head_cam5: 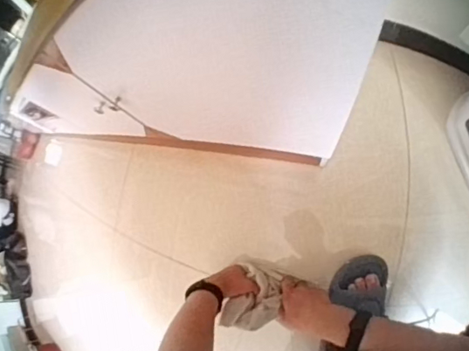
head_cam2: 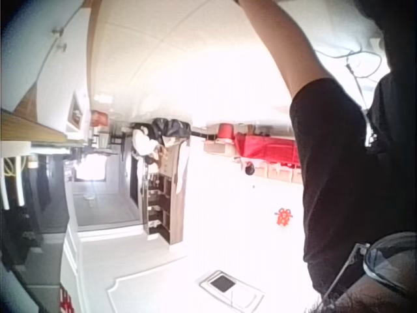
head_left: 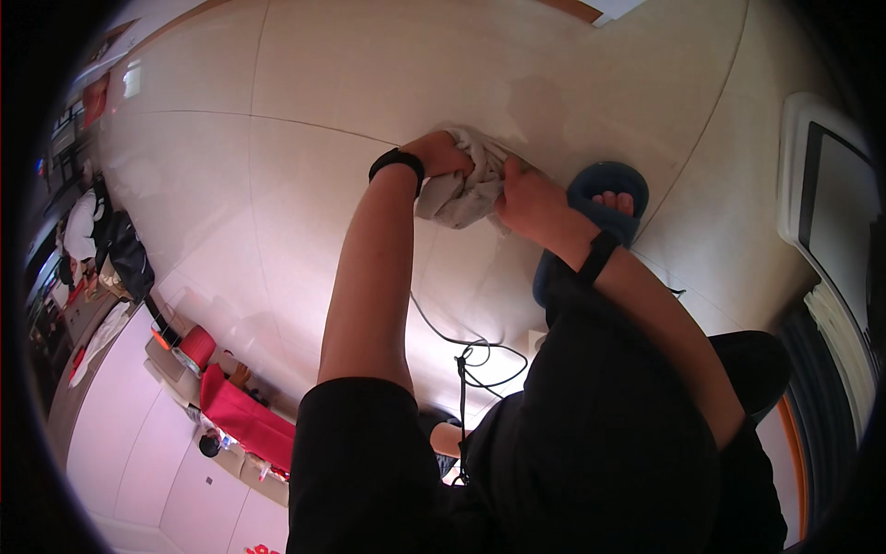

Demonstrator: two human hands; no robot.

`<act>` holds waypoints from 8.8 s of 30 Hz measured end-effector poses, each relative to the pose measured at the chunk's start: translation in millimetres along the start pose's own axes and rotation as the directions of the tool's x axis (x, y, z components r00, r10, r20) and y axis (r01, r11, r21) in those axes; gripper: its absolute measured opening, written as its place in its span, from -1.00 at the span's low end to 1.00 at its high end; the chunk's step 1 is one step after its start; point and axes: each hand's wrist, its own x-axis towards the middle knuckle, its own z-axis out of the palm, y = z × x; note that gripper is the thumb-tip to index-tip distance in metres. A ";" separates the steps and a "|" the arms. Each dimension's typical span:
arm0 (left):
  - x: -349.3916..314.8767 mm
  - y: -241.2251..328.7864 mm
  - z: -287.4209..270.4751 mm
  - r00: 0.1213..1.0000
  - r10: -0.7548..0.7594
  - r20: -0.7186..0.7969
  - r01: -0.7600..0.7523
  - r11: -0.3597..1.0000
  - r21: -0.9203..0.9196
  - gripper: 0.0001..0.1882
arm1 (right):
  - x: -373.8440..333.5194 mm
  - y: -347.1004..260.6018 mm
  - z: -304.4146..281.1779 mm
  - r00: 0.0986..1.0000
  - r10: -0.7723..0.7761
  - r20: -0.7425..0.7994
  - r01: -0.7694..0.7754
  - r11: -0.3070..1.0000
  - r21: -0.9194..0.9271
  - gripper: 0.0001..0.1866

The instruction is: Wiping the floor with a cloth.

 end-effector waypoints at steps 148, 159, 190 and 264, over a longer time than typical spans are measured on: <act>-21.1 -34.6 175.8 0.815 -0.465 -0.346 -0.153 0.403 -0.903 -0.64 | -7.7 -3.1 26.0 0.964 -0.187 0.189 0.230 0.943 -0.240 -0.45; -5.6 -52.9 158.7 0.846 -0.342 -0.410 0.068 0.831 -0.553 -0.48 | -11.6 -7.2 25.0 0.968 -0.191 0.163 0.229 0.938 -0.260 -0.53; 3.8 -31.0 149.1 0.795 -0.551 -0.255 0.302 0.724 -0.620 -0.38 | -2.4 2.1 36.4 0.967 -0.204 0.154 0.240 0.930 -0.278 -0.56; -32.6 -29.5 147.3 0.855 -0.491 -0.166 0.114 0.491 -0.864 -0.75 | -28.6 41.7 1.2 0.887 -0.461 0.005 0.458 0.884 0.092 -0.70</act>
